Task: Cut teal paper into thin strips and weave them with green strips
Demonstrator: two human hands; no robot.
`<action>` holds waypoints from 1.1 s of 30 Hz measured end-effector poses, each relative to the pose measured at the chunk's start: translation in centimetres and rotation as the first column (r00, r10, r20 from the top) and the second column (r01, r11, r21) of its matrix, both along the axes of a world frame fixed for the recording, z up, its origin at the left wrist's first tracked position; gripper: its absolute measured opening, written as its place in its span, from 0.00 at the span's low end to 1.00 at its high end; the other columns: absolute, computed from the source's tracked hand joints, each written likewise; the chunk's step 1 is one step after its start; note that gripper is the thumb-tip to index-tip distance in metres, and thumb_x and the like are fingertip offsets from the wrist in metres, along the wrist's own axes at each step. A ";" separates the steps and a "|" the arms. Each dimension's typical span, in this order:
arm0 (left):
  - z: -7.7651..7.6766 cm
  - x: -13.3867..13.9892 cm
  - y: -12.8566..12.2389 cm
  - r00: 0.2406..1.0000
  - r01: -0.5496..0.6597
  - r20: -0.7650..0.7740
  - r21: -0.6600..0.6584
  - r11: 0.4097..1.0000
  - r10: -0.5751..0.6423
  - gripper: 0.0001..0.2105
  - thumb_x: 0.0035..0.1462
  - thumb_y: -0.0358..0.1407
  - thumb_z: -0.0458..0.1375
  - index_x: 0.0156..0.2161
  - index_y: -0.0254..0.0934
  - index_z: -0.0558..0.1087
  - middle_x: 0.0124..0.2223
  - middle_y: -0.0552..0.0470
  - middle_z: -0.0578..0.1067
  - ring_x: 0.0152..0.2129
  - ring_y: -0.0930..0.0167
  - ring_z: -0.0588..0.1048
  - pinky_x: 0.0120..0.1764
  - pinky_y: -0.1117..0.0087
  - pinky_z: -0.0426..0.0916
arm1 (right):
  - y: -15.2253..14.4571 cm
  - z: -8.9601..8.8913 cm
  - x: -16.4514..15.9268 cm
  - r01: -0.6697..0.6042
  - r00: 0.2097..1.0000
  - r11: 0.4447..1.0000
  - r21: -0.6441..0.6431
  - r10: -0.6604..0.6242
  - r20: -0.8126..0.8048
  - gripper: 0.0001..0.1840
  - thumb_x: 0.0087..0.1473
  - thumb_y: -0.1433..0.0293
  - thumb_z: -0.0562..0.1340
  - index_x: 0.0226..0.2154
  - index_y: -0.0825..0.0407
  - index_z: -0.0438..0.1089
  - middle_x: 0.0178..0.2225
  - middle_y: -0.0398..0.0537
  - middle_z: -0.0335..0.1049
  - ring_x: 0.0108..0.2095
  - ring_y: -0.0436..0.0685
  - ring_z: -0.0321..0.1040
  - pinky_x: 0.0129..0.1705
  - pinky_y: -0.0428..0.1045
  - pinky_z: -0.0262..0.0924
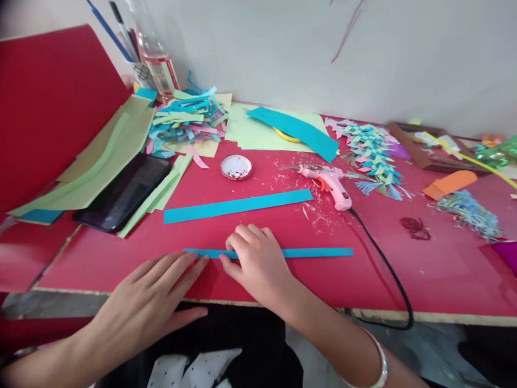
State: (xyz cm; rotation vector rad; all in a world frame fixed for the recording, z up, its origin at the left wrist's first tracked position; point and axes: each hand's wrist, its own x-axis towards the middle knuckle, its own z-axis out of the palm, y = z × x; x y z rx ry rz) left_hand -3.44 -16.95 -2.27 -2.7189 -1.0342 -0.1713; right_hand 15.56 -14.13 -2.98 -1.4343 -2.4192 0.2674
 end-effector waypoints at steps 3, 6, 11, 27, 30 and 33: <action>-0.3 0.4 0.0 0.999 0.004 -0.035 -0.007 1.000 -0.005 0.22 0.50 0.46 0.52 0.44 0.30 0.67 0.42 0.44 0.68 0.38 0.65 0.66 0.38 0.68 0.62 | 0.0 0.0 0.9 -0.002 1.000 1.000 -0.015 0.002 -0.013 0.06 0.50 0.68 0.56 0.24 0.53 0.61 0.25 0.44 0.63 0.29 0.51 0.57 0.31 0.47 0.47; -0.3 0.8 0.0 0.993 -0.015 -0.114 0.002 1.000 0.015 0.22 0.49 0.47 0.52 0.44 0.31 0.68 0.38 0.45 0.68 0.33 0.65 0.66 0.32 0.68 0.64 | 0.0 0.1 1.7 -0.032 0.999 0.999 -0.038 0.030 -0.040 0.06 0.50 0.68 0.56 0.25 0.53 0.62 0.26 0.44 0.63 0.29 0.51 0.57 0.32 0.47 0.48; 0.0 1.7 -0.1 0.988 -0.015 -0.153 0.007 1.000 0.016 0.27 0.47 0.48 0.53 0.52 0.39 0.60 0.36 0.46 0.67 0.33 0.65 0.65 0.33 0.69 0.65 | -0.4 -0.1 2.6 -0.046 0.998 0.999 -0.027 0.044 -0.049 0.06 0.51 0.68 0.55 0.26 0.53 0.62 0.27 0.45 0.63 0.29 0.52 0.57 0.32 0.48 0.50; -0.2 2.8 -0.5 0.971 -0.050 -0.232 0.051 0.997 0.061 0.38 0.43 0.54 0.53 0.57 0.39 0.51 0.35 0.44 0.66 0.31 0.62 0.65 0.29 0.65 0.67 | -0.3 -0.3 4.2 -0.007 0.998 0.998 0.061 0.003 0.067 0.11 0.53 0.68 0.54 0.22 0.54 0.62 0.24 0.45 0.63 0.27 0.52 0.56 0.30 0.48 0.48; -0.1 2.9 -0.6 0.967 -0.059 -0.243 0.049 0.997 0.069 0.37 0.44 0.53 0.53 0.57 0.39 0.51 0.36 0.44 0.66 0.32 0.62 0.65 0.30 0.66 0.66 | -0.3 -0.2 4.1 -0.009 0.995 0.997 0.082 0.001 0.103 0.11 0.53 0.68 0.53 0.22 0.54 0.62 0.24 0.45 0.62 0.27 0.52 0.56 0.30 0.48 0.47; 0.0 2.9 -0.6 0.966 -0.068 -0.248 0.042 0.997 0.077 0.36 0.45 0.53 0.52 0.57 0.39 0.51 0.37 0.45 0.66 0.32 0.63 0.65 0.31 0.66 0.66 | -0.3 -0.3 4.1 -0.009 0.994 0.997 0.082 -0.001 0.110 0.11 0.53 0.68 0.53 0.22 0.54 0.62 0.24 0.45 0.62 0.27 0.52 0.56 0.30 0.48 0.47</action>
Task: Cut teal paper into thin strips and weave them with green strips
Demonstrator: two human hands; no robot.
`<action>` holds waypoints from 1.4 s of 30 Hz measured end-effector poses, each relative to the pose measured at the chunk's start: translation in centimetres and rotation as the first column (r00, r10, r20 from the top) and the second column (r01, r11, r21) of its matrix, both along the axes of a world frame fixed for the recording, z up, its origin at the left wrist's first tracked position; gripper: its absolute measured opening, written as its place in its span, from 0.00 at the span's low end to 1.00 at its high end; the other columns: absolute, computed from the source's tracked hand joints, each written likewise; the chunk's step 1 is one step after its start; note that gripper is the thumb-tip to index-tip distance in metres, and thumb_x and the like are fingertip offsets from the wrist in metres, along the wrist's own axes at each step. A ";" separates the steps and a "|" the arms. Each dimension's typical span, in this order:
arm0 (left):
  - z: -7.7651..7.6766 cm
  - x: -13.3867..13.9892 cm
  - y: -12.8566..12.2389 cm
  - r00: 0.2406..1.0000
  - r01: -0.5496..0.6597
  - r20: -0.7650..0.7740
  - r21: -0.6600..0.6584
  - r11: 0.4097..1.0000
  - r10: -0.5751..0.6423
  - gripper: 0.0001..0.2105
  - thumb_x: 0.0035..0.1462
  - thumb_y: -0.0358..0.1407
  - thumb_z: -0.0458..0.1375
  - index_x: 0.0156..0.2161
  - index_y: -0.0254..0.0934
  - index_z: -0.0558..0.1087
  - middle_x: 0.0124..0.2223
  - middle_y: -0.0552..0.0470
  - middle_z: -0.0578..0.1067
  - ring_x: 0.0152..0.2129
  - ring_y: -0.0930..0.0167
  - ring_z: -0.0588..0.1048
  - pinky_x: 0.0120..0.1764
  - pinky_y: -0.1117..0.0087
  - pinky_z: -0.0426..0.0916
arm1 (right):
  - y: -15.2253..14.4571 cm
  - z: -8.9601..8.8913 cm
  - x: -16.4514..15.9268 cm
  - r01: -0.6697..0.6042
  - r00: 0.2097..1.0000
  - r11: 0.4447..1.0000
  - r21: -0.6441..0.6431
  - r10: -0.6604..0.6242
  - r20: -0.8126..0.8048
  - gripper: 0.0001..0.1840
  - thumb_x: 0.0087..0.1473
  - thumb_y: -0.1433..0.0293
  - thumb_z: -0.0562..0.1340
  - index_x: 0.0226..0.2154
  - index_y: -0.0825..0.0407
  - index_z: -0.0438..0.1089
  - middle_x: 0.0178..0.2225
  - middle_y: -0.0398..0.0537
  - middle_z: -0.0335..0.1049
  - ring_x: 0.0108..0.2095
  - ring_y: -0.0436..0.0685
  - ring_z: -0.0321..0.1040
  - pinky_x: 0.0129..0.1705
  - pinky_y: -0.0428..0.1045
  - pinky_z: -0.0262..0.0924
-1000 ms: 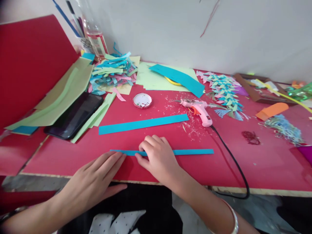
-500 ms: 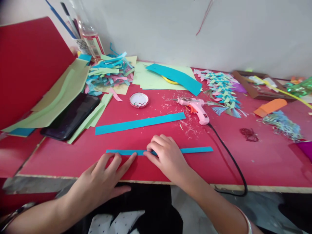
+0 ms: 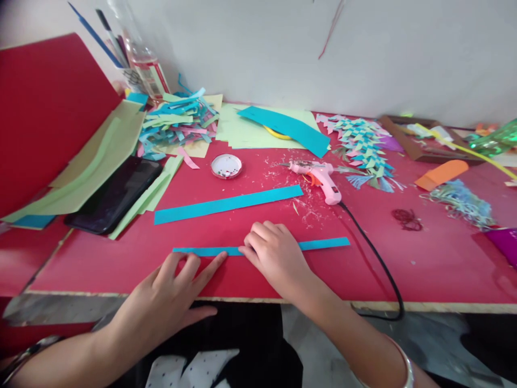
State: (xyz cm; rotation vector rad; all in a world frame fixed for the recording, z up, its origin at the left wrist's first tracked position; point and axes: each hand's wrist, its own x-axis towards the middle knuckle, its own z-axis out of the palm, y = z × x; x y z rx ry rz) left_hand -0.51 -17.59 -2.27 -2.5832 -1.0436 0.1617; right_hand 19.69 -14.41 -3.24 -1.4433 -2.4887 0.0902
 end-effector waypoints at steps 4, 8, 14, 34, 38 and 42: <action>-0.3 -0.2 0.1 0.999 0.016 0.040 0.002 1.000 -0.017 0.36 0.46 0.53 0.51 0.57 0.37 0.51 0.36 0.46 0.66 0.33 0.64 0.64 0.37 0.62 0.64 | 0.2 0.0 0.0 0.013 1.000 1.000 -0.003 -0.013 0.007 0.11 0.53 0.67 0.53 0.22 0.54 0.62 0.24 0.44 0.62 0.27 0.51 0.56 0.30 0.47 0.46; -1.0 -0.3 0.3 0.982 0.124 0.136 0.052 0.991 -0.130 0.29 0.51 0.51 0.46 0.54 0.34 0.58 0.45 0.47 0.64 0.41 0.65 0.61 0.49 0.60 0.55 | 0.3 0.2 -0.1 0.013 0.999 1.000 -0.014 -0.013 0.029 0.11 0.53 0.68 0.54 0.22 0.54 0.62 0.24 0.44 0.62 0.26 0.51 0.56 0.29 0.47 0.46; -1.5 0.5 0.4 0.982 0.146 0.114 0.051 0.988 -0.151 0.26 0.52 0.48 0.47 0.50 0.31 0.63 0.44 0.48 0.64 0.41 0.66 0.60 0.45 0.66 0.59 | 0.2 0.3 -0.1 0.036 0.999 0.999 -0.037 -0.035 0.022 0.11 0.52 0.67 0.54 0.22 0.54 0.62 0.24 0.44 0.62 0.27 0.51 0.56 0.30 0.47 0.46; -0.3 2.2 0.1 0.997 0.061 0.055 0.001 0.998 -0.061 0.38 0.43 0.57 0.50 0.57 0.38 0.53 0.37 0.49 0.63 0.34 0.66 0.63 0.36 0.66 0.66 | -0.4 0.1 1.5 0.006 0.983 0.994 -0.107 -0.026 -0.180 0.06 0.50 0.69 0.56 0.25 0.53 0.61 0.27 0.45 0.62 0.29 0.52 0.57 0.33 0.48 0.49; -0.2 2.7 0.1 0.998 0.029 0.047 0.015 0.999 -0.030 0.40 0.42 0.58 0.50 0.57 0.39 0.51 0.34 0.50 0.63 0.33 0.65 0.63 0.33 0.66 0.66 | -0.3 0.2 2.0 0.002 0.983 0.994 -0.107 -0.021 -0.181 0.08 0.53 0.68 0.54 0.26 0.53 0.63 0.27 0.46 0.63 0.30 0.52 0.57 0.33 0.48 0.51; -0.2 2.9 0.1 0.999 0.020 0.041 0.019 1.000 -0.020 0.39 0.42 0.57 0.50 0.57 0.40 0.50 0.34 0.50 0.62 0.33 0.66 0.63 0.34 0.66 0.65 | -0.1 0.3 1.8 -0.016 0.995 0.996 -0.084 0.008 -0.097 0.10 0.53 0.68 0.53 0.25 0.54 0.64 0.27 0.47 0.63 0.29 0.53 0.58 0.33 0.48 0.51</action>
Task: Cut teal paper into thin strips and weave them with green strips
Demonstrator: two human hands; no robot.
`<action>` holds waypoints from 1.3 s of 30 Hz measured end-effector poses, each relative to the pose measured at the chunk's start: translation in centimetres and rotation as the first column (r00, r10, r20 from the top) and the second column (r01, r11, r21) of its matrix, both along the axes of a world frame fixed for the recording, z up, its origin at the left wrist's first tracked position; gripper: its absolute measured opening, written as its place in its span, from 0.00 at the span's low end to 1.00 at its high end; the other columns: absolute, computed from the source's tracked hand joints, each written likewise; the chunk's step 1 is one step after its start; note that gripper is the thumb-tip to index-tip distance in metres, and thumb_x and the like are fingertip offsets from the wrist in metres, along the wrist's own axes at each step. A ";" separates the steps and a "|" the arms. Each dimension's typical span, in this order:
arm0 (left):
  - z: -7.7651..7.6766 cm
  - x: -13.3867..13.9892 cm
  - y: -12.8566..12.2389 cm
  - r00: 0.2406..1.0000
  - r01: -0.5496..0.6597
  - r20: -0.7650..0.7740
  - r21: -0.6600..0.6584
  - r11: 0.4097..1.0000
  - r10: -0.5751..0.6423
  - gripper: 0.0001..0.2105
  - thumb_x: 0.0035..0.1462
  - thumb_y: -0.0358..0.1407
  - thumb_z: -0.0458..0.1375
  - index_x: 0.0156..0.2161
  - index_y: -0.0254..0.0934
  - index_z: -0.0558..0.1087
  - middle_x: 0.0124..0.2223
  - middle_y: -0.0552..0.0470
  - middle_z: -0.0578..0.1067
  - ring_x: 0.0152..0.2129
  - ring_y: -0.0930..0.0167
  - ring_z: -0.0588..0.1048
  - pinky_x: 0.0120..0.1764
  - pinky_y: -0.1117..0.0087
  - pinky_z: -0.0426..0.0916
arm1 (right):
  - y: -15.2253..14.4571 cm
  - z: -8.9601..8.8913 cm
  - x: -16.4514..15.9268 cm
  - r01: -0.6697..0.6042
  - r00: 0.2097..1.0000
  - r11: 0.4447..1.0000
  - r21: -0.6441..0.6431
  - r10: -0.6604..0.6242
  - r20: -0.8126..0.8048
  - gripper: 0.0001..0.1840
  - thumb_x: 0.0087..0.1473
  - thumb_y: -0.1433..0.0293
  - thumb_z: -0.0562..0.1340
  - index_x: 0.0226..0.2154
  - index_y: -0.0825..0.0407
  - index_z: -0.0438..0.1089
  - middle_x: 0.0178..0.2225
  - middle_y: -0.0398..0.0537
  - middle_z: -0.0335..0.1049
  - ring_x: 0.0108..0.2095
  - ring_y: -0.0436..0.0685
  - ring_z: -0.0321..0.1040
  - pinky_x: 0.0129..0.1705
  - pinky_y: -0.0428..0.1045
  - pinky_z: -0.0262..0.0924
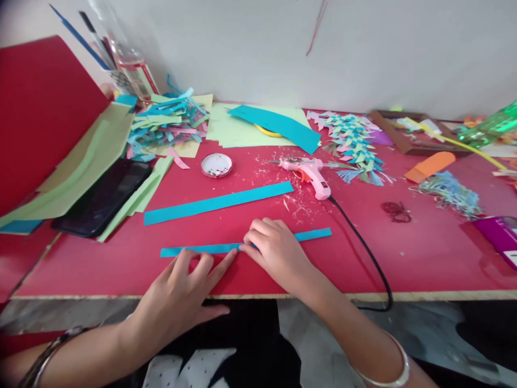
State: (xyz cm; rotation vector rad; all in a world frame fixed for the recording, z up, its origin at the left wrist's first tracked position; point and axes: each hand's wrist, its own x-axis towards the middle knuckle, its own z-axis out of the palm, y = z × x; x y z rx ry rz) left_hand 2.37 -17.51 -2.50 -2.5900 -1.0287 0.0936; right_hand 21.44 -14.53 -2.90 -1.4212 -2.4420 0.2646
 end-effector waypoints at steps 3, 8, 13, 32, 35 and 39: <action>0.0 -0.1 -0.1 1.000 -0.008 -0.007 -0.006 1.000 0.008 0.39 0.43 0.57 0.50 0.58 0.40 0.48 0.34 0.50 0.62 0.33 0.66 0.63 0.35 0.66 0.65 | 0.0 0.0 -0.1 -0.004 0.998 1.000 0.029 0.003 0.063 0.11 0.54 0.69 0.52 0.25 0.55 0.65 0.26 0.47 0.63 0.29 0.53 0.58 0.33 0.48 0.51; 0.0 -0.2 -0.2 1.000 -0.011 -0.019 -0.007 1.000 0.010 0.38 0.44 0.56 0.49 0.58 0.39 0.48 0.35 0.50 0.61 0.32 0.67 0.62 0.36 0.66 0.65 | -0.1 0.1 -0.2 0.005 0.993 1.000 0.029 -0.008 0.118 0.10 0.53 0.69 0.53 0.25 0.55 0.65 0.27 0.47 0.63 0.29 0.53 0.57 0.33 0.48 0.50; 0.2 -0.2 -0.2 1.000 -0.020 0.001 -0.025 0.999 0.020 0.37 0.46 0.55 0.49 0.58 0.38 0.49 0.34 0.50 0.61 0.32 0.67 0.62 0.37 0.65 0.65 | 0.0 0.5 -0.3 0.005 0.989 1.000 0.021 -0.008 0.147 0.10 0.53 0.69 0.53 0.25 0.55 0.65 0.26 0.47 0.62 0.29 0.53 0.57 0.32 0.48 0.49; -0.3 -3.3 0.0 0.999 -0.032 0.036 -0.006 0.999 0.032 0.27 0.51 0.47 0.50 0.55 0.37 0.57 0.41 0.47 0.64 0.39 0.65 0.63 0.39 0.67 0.66 | -0.1 0.1 -0.2 0.020 0.997 1.000 0.016 -0.021 0.080 0.09 0.53 0.68 0.53 0.24 0.54 0.63 0.26 0.45 0.62 0.28 0.52 0.55 0.31 0.48 0.48; -0.2 -3.5 -0.1 0.999 -0.033 0.009 -0.005 0.999 0.033 0.28 0.51 0.47 0.50 0.55 0.38 0.56 0.40 0.47 0.64 0.38 0.64 0.63 0.38 0.66 0.66 | -0.2 -0.1 0.0 0.020 0.999 1.000 0.008 -0.020 0.028 0.08 0.53 0.68 0.54 0.25 0.53 0.62 0.26 0.46 0.62 0.29 0.52 0.56 0.32 0.48 0.49; -0.1 -3.0 -0.1 0.999 -0.042 -0.010 -0.014 0.999 0.042 0.30 0.50 0.48 0.51 0.57 0.41 0.52 0.40 0.48 0.64 0.36 0.64 0.64 0.37 0.65 0.67 | -0.4 0.0 0.7 0.031 0.999 0.999 -0.010 -0.032 -0.035 0.06 0.52 0.69 0.55 0.26 0.53 0.61 0.27 0.46 0.63 0.29 0.52 0.57 0.32 0.48 0.50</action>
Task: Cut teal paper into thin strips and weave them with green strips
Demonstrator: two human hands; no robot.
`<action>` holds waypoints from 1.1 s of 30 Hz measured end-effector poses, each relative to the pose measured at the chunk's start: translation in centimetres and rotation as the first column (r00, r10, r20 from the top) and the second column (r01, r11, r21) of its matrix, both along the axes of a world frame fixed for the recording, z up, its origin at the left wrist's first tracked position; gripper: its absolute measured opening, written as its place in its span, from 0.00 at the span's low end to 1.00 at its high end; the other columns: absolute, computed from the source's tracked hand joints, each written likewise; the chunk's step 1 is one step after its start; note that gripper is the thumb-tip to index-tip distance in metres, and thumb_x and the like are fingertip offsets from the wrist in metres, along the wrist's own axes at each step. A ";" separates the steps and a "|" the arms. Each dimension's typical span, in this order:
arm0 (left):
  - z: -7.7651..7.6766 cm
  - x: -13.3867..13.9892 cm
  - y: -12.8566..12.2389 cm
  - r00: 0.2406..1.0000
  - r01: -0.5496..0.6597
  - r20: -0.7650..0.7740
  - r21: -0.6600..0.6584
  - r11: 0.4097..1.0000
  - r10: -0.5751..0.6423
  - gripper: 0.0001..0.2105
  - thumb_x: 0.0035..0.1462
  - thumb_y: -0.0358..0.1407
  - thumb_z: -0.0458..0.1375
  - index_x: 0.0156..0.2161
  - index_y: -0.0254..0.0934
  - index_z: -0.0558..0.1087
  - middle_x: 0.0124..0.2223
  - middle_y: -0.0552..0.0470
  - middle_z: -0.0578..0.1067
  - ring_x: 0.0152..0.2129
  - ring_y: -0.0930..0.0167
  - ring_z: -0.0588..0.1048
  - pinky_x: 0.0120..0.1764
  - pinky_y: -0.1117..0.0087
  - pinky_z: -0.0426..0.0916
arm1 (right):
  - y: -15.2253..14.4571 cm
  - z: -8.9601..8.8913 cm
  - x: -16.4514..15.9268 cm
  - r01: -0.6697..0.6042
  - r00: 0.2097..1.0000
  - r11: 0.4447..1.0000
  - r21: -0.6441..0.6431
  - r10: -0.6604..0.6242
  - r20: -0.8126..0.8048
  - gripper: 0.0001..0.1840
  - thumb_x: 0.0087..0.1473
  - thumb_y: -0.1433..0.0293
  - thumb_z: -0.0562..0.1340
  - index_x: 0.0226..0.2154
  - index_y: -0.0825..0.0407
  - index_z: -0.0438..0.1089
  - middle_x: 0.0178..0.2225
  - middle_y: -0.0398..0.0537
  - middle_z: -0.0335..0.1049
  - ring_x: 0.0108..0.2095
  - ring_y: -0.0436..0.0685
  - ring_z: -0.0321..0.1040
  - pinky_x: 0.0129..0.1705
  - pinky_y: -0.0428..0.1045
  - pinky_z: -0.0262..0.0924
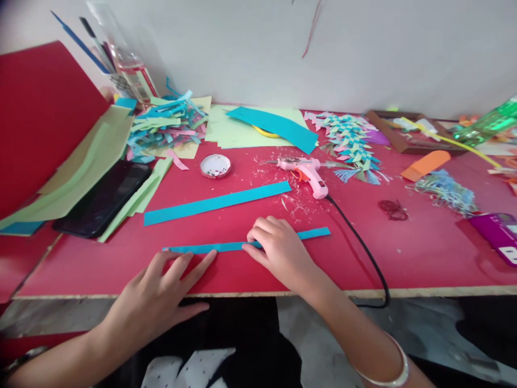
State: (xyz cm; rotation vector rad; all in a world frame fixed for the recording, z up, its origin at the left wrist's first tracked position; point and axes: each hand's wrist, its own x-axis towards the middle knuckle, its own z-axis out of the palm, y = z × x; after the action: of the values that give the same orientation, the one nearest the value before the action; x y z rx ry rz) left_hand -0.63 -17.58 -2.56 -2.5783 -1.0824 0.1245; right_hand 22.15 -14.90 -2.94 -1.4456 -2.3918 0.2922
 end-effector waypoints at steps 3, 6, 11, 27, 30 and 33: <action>0.0 0.2 0.0 1.000 -0.014 0.008 -0.024 1.000 0.014 0.31 0.49 0.48 0.51 0.57 0.43 0.50 0.39 0.48 0.64 0.34 0.65 0.64 0.36 0.64 0.67 | -0.2 0.0 0.6 0.014 1.000 1.000 0.001 -0.014 -0.026 0.06 0.52 0.69 0.55 0.26 0.53 0.61 0.28 0.46 0.63 0.29 0.52 0.57 0.32 0.48 0.50; 0.0 0.3 -0.1 1.000 -0.017 0.020 -0.030 0.999 0.018 0.32 0.48 0.47 0.53 0.57 0.44 0.50 0.38 0.48 0.64 0.34 0.65 0.64 0.36 0.64 0.67 | -0.3 -0.1 1.2 0.025 0.999 1.000 0.009 -0.025 -0.047 0.05 0.51 0.69 0.55 0.26 0.53 0.61 0.28 0.46 0.63 0.29 0.52 0.57 0.32 0.49 0.51; 0.0 0.3 -0.1 1.000 0.001 0.012 -0.004 1.000 -0.001 0.32 0.48 0.47 0.53 0.57 0.43 0.51 0.38 0.48 0.64 0.34 0.65 0.63 0.36 0.64 0.67 | -0.5 -0.1 2.1 0.068 0.996 0.998 0.008 -0.067 -0.055 0.05 0.51 0.71 0.55 0.25 0.53 0.61 0.27 0.46 0.62 0.29 0.52 0.57 0.32 0.49 0.51; 0.1 0.5 -0.2 0.998 -0.020 -0.054 0.024 1.000 0.021 0.30 0.49 0.46 0.52 0.57 0.44 0.51 0.38 0.49 0.64 0.34 0.66 0.64 0.38 0.63 0.65 | -1.8 -0.4 3.2 0.143 0.987 0.968 0.204 -0.154 0.039 0.06 0.50 0.68 0.58 0.24 0.51 0.64 0.28 0.43 0.64 0.29 0.52 0.58 0.37 0.52 0.43; 0.4 0.7 -0.3 0.997 -0.040 -0.067 0.028 0.999 0.042 0.30 0.48 0.46 0.53 0.57 0.44 0.52 0.36 0.49 0.64 0.33 0.65 0.64 0.38 0.64 0.65 | -1.8 -0.2 3.6 0.129 0.992 0.987 0.094 -0.129 -0.007 0.05 0.51 0.69 0.57 0.25 0.51 0.63 0.27 0.41 0.65 0.29 0.51 0.61 0.40 0.54 0.41; 0.8 0.8 -0.2 0.998 -0.057 -0.015 -0.017 0.998 0.057 0.30 0.48 0.48 0.53 0.56 0.43 0.55 0.36 0.49 0.66 0.33 0.65 0.65 0.34 0.65 0.65 | -1.6 -0.1 3.9 0.081 0.995 0.996 0.034 -0.079 -0.060 0.05 0.52 0.70 0.56 0.26 0.51 0.62 0.27 0.42 0.66 0.30 0.51 0.62 0.41 0.53 0.45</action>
State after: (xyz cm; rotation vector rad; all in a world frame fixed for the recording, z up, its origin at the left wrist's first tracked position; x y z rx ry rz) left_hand 0.20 -17.76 -1.76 -2.5590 -1.1548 0.1676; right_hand 26.01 -16.46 -3.07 -1.4906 -2.2747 0.2662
